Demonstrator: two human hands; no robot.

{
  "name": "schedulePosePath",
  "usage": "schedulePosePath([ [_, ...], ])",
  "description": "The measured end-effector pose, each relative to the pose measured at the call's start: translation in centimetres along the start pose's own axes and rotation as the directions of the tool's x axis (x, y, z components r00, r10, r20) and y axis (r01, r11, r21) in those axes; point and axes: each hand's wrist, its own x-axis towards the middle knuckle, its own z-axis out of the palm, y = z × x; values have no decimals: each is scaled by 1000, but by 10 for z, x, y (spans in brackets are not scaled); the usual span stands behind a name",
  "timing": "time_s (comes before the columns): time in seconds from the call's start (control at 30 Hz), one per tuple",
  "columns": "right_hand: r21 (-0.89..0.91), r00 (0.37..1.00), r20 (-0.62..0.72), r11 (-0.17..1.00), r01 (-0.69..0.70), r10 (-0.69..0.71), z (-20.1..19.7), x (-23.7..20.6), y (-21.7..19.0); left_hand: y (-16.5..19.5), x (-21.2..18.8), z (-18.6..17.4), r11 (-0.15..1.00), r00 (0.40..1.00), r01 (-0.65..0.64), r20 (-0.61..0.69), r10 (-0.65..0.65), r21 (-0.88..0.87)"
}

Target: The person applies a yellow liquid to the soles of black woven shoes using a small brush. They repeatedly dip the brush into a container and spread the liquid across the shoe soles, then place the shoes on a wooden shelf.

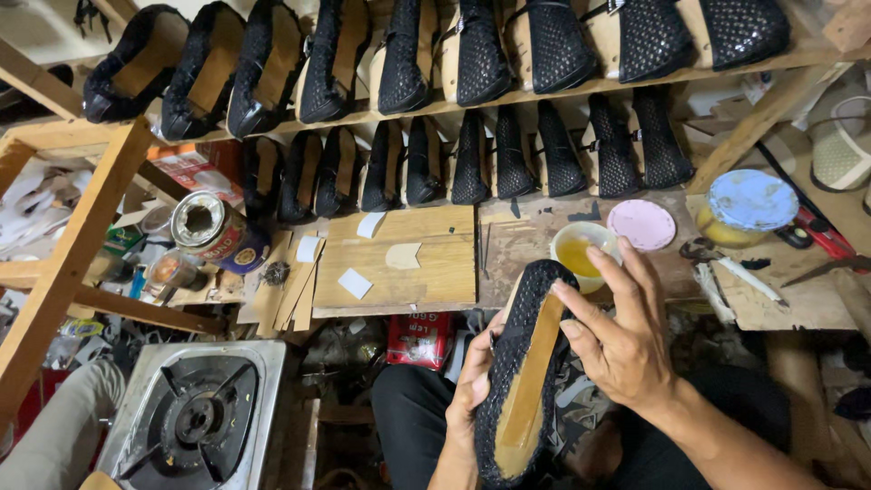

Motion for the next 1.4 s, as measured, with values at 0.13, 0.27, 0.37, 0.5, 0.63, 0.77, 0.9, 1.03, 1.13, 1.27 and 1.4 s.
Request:
schedulePosePath([
  [0.13, 79, 1000, -13, 997, -6, 7, -5, -5, 3, 1, 2, 1, 991, 998, -55, 13, 54, 121],
  [0.27, 104, 1000, -29, 995, -9, 12, -2, -5, 10, -1, 0, 3, 988, 998, -55, 6, 55, 141],
  [0.37, 70, 994, -47, 992, 105, -102, 9, -7, 3, -3, 1, 2, 986, 998, -65, -16, 69, 153],
  [0.5, 205, 976, 32, 957, 206, -217, 13, -28, -26, -5, 9, -5, 974, 994, -91, -37, 101, 208],
  [0.63, 221, 981, 7, 957, 190, -196, 16, -38, -27, -9, 10, -8, 985, 992, -93, -76, 104, 146],
  [0.77, 223, 992, 33, 969, 108, -118, 22, -38, -31, -8, 11, -11, 985, 990, -76, -104, 93, 153],
  [0.9, 283, 965, 65, 932, 227, -255, 19, -43, -47, -7, 13, -17, 984, 987, -95, -112, 113, 150],
  [1.03, 313, 958, 68, 918, 244, -278, 15, -46, -47, -6, 13, -19, 992, 987, -84, -131, 97, 98],
  [1.13, 375, 967, 66, 904, 204, -246, 15, -52, -39, -2, 14, -17, 990, 973, -107, -193, 123, 92],
  [1.27, 541, 911, 338, 744, -393, 235, 17, -71, -34, 11, 13, -6, 982, 956, -184, -225, 189, 43],
  [1.4, 589, 479, 808, -458, -666, 343, 34, -92, -39, 24, 14, 5, 969, 954, -234, -172, 244, 76],
])
